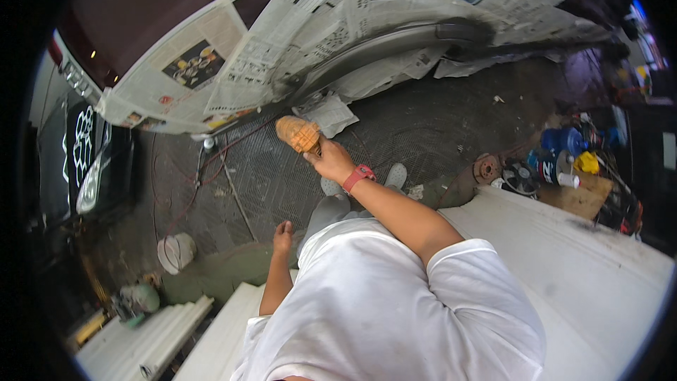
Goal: The person uses a heat gun to warm the car's side panel and then applies a substance with a spray gun. The person alternates between heating and spraying the panel while moving around the vehicle.
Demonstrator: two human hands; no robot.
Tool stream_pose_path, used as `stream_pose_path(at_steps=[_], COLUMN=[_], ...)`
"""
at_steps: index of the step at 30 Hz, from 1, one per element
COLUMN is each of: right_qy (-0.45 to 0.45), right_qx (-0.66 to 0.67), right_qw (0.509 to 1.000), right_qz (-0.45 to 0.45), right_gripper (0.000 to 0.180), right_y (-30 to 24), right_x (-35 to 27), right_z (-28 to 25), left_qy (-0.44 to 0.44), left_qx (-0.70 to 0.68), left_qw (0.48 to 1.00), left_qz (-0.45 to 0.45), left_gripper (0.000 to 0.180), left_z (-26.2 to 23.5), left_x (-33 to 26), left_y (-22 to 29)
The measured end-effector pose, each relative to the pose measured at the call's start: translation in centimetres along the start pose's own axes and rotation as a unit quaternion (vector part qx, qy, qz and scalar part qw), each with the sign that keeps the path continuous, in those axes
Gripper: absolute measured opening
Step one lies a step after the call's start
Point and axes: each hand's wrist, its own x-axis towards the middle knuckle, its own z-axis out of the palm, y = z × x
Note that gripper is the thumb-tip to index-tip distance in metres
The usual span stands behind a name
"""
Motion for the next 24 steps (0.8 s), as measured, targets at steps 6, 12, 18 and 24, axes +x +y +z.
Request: stream_pose_path(at_steps=[6, 12, 18, 24], right_qy=[0.107, 0.246, 0.343, 0.361], right_qx=[0.063, 0.261, 0.405, 0.488], right_qw=[0.992, 0.932, 0.847, 0.792], right_qz=[-0.006, 0.045, 0.037, 0.062], right_gripper=[0.051, 0.032, 0.026, 0.032], right_y=[-0.6, 1.6, 5.0, 14.7], right_x=[-1.2, -2.9, -3.6, -3.2], right_z=[-4.8, -15.1, -27.8, -39.5], left_qy=[0.019, -0.011, -0.015, -0.029], left_qx=[-0.003, 0.069, 0.064, 0.131], left_qw=[1.000, 0.995, 0.997, 0.991], left_qz=[-0.025, -0.077, -0.050, -0.009], left_gripper=[0.045, 0.041, 0.045, 0.071], left_z=[-6.5, -7.0, -0.3, 12.6], left_x=[4.8, 6.5, 6.0, -1.4], left_y=[-3.6, -2.6, 4.6, 16.8])
